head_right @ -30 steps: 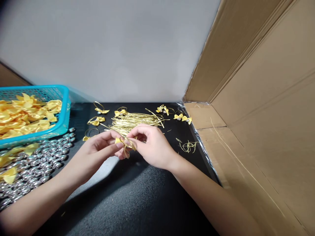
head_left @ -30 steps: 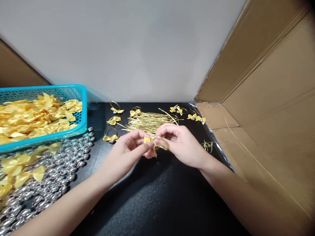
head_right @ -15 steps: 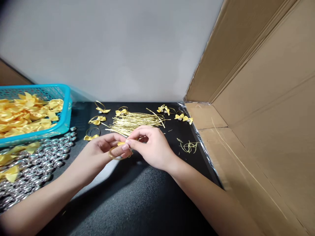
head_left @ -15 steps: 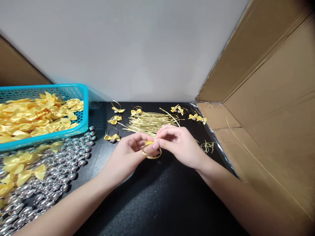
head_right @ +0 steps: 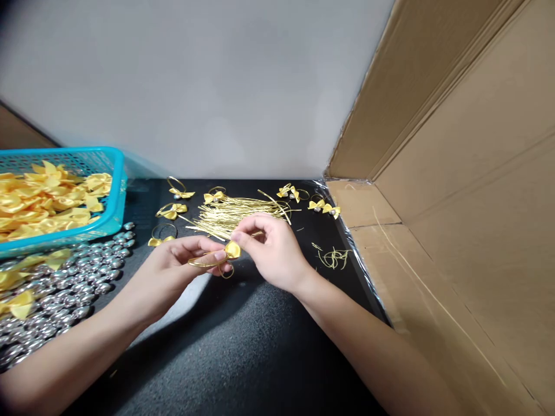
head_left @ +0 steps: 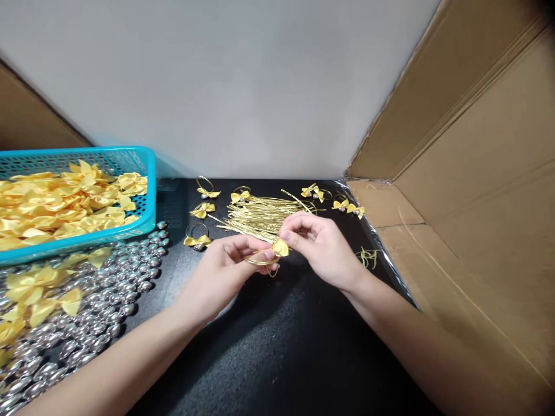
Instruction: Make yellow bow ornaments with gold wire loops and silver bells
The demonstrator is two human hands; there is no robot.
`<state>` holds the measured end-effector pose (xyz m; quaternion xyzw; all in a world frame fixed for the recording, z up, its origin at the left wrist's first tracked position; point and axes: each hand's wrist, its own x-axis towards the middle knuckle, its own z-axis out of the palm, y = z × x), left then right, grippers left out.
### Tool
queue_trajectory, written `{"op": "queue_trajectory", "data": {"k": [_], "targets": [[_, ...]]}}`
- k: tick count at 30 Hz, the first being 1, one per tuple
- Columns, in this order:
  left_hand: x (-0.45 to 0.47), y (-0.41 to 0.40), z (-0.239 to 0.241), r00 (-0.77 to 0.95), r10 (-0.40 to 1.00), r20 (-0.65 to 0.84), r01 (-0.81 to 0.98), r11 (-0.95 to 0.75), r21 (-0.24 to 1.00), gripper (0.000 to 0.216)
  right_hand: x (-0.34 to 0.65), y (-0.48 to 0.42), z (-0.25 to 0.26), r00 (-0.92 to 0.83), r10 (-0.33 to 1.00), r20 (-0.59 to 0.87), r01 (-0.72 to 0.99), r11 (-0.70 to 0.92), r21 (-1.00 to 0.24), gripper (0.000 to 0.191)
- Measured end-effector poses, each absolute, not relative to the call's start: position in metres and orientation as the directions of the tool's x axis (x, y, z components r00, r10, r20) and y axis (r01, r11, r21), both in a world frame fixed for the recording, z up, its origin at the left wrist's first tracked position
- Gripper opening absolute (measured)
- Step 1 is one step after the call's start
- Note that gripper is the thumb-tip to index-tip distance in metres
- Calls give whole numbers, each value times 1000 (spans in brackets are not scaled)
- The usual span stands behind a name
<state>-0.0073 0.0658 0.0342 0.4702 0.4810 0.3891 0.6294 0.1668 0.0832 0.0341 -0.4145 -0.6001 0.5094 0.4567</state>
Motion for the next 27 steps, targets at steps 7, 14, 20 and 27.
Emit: {"op": "queue_trajectory", "data": {"k": [7, 14, 20, 27], "targets": [[-9, 64, 34, 210, 948, -241, -38, 254, 966, 12, 167, 85, 35, -291, 956, -45, -118, -82, -990, 25], [-9, 65, 33, 231, 940, -250, -45, 267, 963, 10, 162, 84, 28, -259, 965, -45, -229, -107, -968, 25], [-10, 65, 32, 256, 930, -263, -15, 276, 961, 10, 167, 89, 27, -174, 982, -79, -244, -121, -962, 20], [-8, 65, 34, 250, 931, -265, -30, 281, 959, 12, 169, 88, 34, -232, 963, -140, -304, -209, -930, 19]]}}
